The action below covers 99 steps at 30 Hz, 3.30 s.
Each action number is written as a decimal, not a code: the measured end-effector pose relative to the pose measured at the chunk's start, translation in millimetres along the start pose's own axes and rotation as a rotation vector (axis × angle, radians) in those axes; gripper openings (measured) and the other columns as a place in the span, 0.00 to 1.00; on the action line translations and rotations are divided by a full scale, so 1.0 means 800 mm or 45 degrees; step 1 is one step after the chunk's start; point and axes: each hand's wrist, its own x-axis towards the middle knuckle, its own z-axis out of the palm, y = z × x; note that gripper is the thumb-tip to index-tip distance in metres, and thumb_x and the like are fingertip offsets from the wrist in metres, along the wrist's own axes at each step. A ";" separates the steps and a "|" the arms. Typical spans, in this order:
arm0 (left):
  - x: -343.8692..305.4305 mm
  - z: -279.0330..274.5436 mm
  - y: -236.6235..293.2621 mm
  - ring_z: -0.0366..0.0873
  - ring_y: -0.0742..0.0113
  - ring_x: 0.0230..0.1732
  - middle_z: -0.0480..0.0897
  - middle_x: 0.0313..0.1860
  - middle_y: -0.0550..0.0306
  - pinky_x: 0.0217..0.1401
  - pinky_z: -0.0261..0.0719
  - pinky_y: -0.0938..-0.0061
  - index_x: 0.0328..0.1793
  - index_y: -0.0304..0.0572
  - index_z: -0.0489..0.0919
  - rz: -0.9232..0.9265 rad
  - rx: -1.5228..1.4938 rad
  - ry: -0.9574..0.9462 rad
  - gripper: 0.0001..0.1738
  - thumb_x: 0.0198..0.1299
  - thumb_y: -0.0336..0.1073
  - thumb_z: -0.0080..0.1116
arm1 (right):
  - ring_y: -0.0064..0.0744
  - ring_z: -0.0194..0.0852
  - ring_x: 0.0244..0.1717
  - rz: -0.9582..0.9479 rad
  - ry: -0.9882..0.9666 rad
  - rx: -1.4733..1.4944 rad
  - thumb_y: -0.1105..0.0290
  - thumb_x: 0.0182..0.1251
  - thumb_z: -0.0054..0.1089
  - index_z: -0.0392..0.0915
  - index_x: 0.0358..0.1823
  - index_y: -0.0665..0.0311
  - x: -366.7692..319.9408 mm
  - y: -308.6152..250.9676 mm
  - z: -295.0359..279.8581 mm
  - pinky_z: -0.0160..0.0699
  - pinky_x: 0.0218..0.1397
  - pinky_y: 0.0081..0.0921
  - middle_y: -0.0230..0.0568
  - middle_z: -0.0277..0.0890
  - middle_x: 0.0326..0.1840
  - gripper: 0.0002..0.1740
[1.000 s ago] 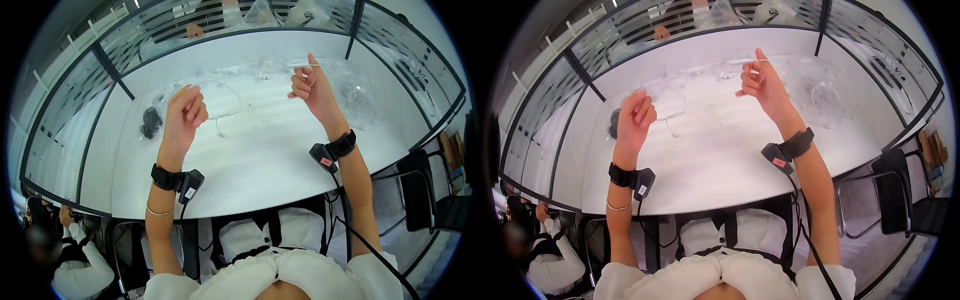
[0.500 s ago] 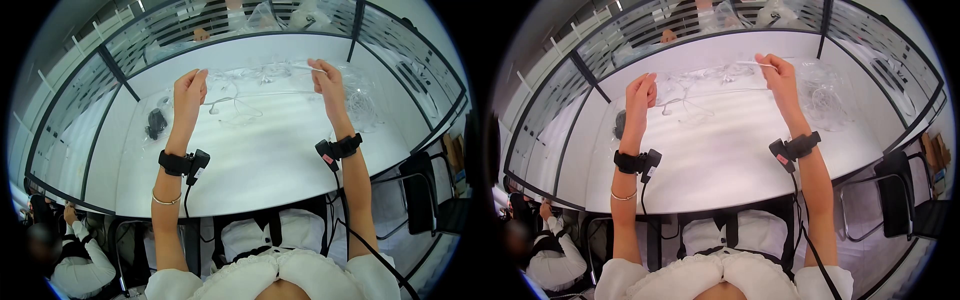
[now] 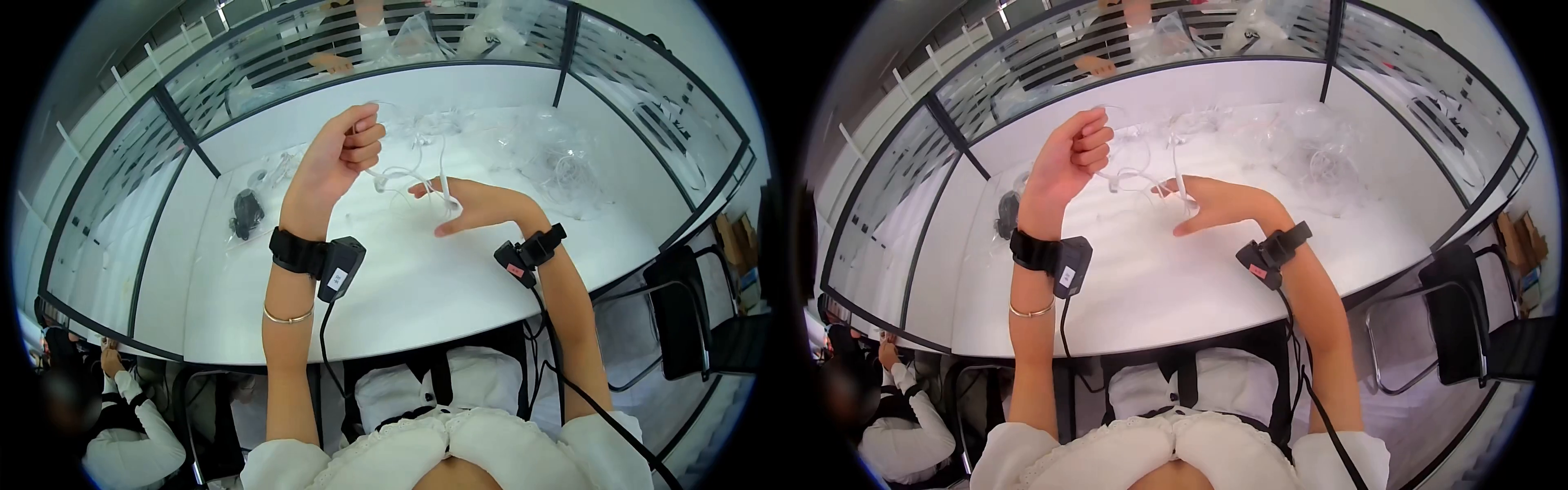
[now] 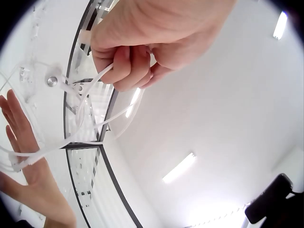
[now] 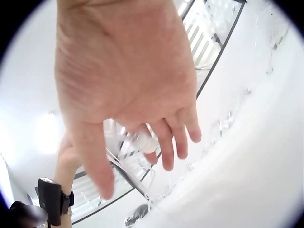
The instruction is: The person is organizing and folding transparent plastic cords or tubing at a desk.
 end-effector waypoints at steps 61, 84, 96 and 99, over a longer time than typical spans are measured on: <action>-0.072 -0.047 0.077 0.42 0.85 0.16 0.51 0.17 0.75 0.19 0.38 0.84 0.46 0.42 0.78 0.288 0.814 0.292 0.16 0.71 0.45 0.45 | 0.38 0.69 0.46 0.138 0.672 -0.116 0.61 0.63 0.52 0.82 0.30 0.60 0.035 0.070 -0.012 0.68 0.52 0.31 0.43 0.73 0.38 0.13; -0.046 0.000 0.035 0.51 0.83 0.19 0.60 0.17 0.74 0.23 0.50 0.83 0.47 0.43 0.80 0.253 1.357 -0.054 0.11 0.63 0.36 0.53 | 0.28 0.75 0.32 -0.263 0.954 0.851 0.59 0.73 0.44 0.73 0.28 0.65 0.048 -0.023 0.023 0.73 0.49 0.28 0.34 0.73 0.24 0.20; -0.046 -0.039 0.046 0.57 0.80 0.19 0.66 0.14 0.69 0.24 0.55 0.78 0.39 0.42 0.72 0.449 1.499 0.482 0.11 0.54 0.35 0.62 | 0.12 0.45 0.18 -0.029 1.323 0.728 0.65 0.66 0.57 0.66 0.26 0.59 0.024 -0.030 -0.017 0.55 0.27 0.14 0.20 0.56 0.19 0.13; -0.046 -0.042 0.050 0.56 0.79 0.18 0.65 0.13 0.67 0.23 0.54 0.78 0.34 0.40 0.72 0.615 1.527 0.654 0.12 0.52 0.36 0.65 | 0.11 0.46 0.19 -0.078 1.459 0.583 0.67 0.63 0.63 0.67 0.25 0.59 0.030 -0.036 -0.015 0.50 0.24 0.13 0.20 0.60 0.21 0.14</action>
